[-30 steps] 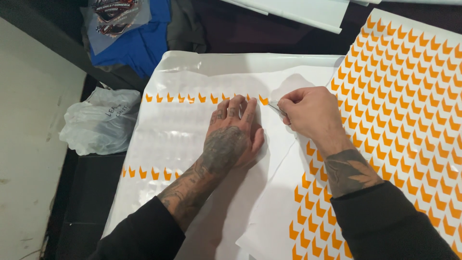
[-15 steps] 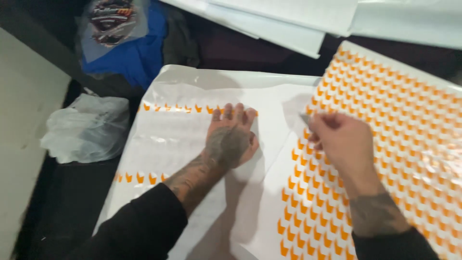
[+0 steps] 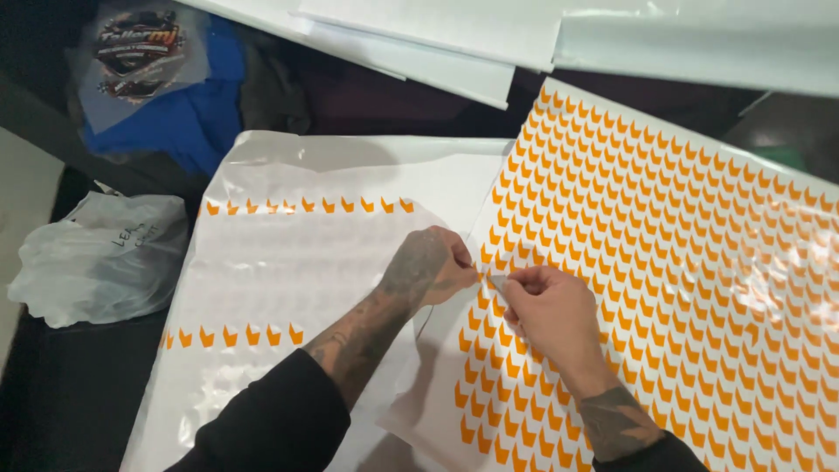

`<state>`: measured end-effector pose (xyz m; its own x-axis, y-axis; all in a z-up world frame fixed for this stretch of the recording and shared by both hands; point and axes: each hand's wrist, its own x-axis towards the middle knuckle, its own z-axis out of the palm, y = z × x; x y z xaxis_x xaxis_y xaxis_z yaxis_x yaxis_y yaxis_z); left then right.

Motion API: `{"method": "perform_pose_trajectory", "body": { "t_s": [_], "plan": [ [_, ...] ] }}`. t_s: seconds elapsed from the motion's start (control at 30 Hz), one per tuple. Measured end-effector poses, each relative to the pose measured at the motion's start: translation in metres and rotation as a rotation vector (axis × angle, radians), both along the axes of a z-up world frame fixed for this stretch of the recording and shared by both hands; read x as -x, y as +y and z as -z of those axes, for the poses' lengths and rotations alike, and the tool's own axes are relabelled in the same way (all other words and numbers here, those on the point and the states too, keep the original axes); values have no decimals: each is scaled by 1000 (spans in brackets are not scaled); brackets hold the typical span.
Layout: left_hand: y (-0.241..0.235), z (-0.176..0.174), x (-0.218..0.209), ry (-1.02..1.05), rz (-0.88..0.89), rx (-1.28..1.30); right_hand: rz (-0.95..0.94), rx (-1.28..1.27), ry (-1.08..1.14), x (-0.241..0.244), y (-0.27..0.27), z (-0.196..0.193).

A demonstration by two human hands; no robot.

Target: The recorder peels small orange decals from a backing sheet and applies them onto a larger vinyl surface.

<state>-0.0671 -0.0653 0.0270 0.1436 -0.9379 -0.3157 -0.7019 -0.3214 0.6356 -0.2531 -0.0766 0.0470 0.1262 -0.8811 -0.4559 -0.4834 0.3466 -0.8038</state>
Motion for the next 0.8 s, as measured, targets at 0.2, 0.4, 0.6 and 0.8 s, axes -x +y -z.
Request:
{"method": "perform_pose_trajectory", "body": {
  "t_s": [0.2, 0.4, 0.6, 0.8],
  "plan": [
    [-1, 2, 0, 6, -16, 20, -49, 101, 54, 0, 0, 2],
    [-6, 2, -1, -19, 7, -27, -111, 68, 59, 3, -3, 7],
    [-3, 0, 3, -64, 25, -3, -151, 17, -34, 4, -6, 11],
    [10, 3, 1, 29, -23, 49, -161, 18, -144, 10, -7, 22]
  ]
}}
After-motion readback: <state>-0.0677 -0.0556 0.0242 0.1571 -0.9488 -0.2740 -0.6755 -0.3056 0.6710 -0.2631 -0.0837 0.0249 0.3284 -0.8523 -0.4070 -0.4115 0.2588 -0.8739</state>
